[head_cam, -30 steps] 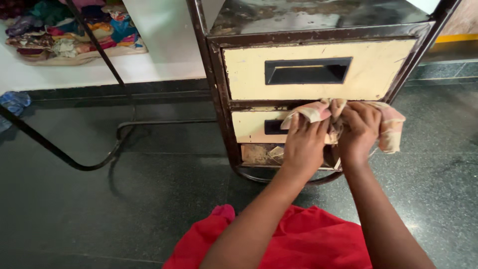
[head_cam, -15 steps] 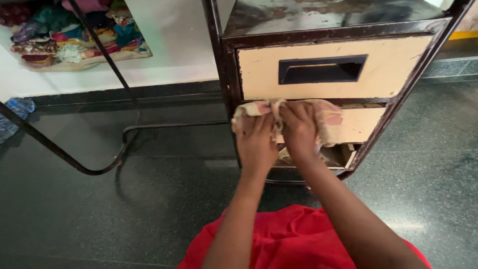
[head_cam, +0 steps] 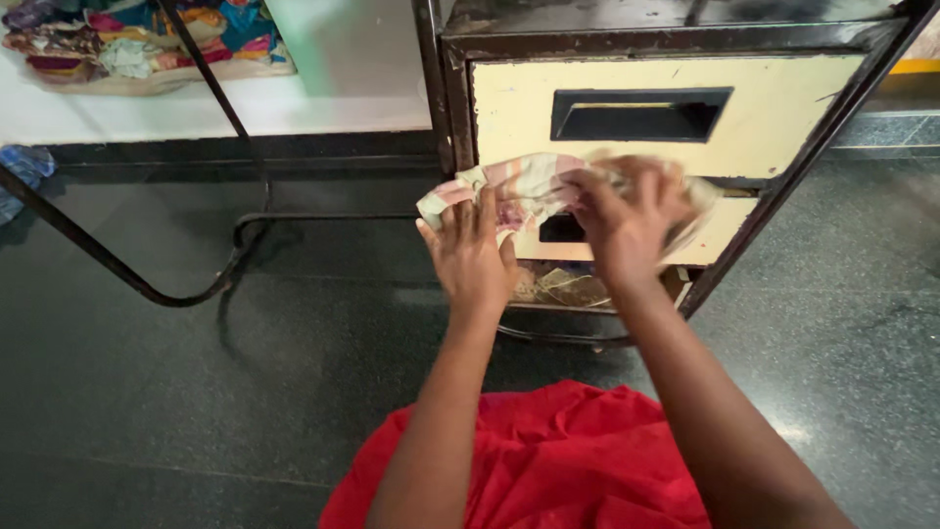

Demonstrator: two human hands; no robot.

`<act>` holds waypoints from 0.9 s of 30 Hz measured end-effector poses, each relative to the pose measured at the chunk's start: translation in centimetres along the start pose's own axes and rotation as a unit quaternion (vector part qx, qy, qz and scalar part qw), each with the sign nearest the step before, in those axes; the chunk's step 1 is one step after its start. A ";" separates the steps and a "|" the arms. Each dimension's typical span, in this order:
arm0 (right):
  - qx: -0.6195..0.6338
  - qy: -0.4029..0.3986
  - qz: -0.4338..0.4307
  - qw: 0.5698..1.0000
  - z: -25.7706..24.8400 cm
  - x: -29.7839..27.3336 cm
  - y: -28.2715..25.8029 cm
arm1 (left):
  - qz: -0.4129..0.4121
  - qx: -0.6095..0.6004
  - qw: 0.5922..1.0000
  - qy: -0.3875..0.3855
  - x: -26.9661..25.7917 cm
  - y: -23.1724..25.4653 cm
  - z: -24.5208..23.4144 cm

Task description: The person sits on the floor and wipes the exterior surfaces of a small, worn wooden cabinet with a cloth. They clean the top, sides, and front panels of the drawers, moving the cloth back and forth to remove dust or dirt.

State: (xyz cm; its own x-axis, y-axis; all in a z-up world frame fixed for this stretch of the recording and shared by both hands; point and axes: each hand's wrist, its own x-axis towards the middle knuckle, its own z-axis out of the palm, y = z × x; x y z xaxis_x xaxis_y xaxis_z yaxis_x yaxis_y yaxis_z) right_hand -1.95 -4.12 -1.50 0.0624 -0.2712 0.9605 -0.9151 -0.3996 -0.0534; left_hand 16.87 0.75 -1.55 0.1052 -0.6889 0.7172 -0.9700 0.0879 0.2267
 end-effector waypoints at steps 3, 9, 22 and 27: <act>-0.020 0.035 0.059 0.997 -2.2 -0.3 4.2 | 0.006 -0.010 1.000 -0.008 -0.8 1.6 -0.1; 0.033 -0.001 0.102 0.994 -4.2 -3.3 7.8 | 0.111 -0.141 0.982 -0.054 -2.2 7.6 2.1; -0.010 -0.027 0.040 0.999 -2.4 -2.8 -0.4 | 0.120 -0.091 0.988 -0.035 -2.1 5.4 1.9; 0.051 -0.064 0.019 0.996 -0.5 -2.3 -4.5 | 0.059 -0.102 0.990 -0.078 -2.1 0.8 1.9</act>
State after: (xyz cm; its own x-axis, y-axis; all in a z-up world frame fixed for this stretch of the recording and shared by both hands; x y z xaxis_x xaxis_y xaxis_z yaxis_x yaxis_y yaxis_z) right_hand 1.87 -1.30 -3.31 0.0850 -0.3952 0.9147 -0.8726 -0.4727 -0.1232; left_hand 15.42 0.86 -4.10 -0.0567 -0.7670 0.6391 -0.9077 0.3062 0.2868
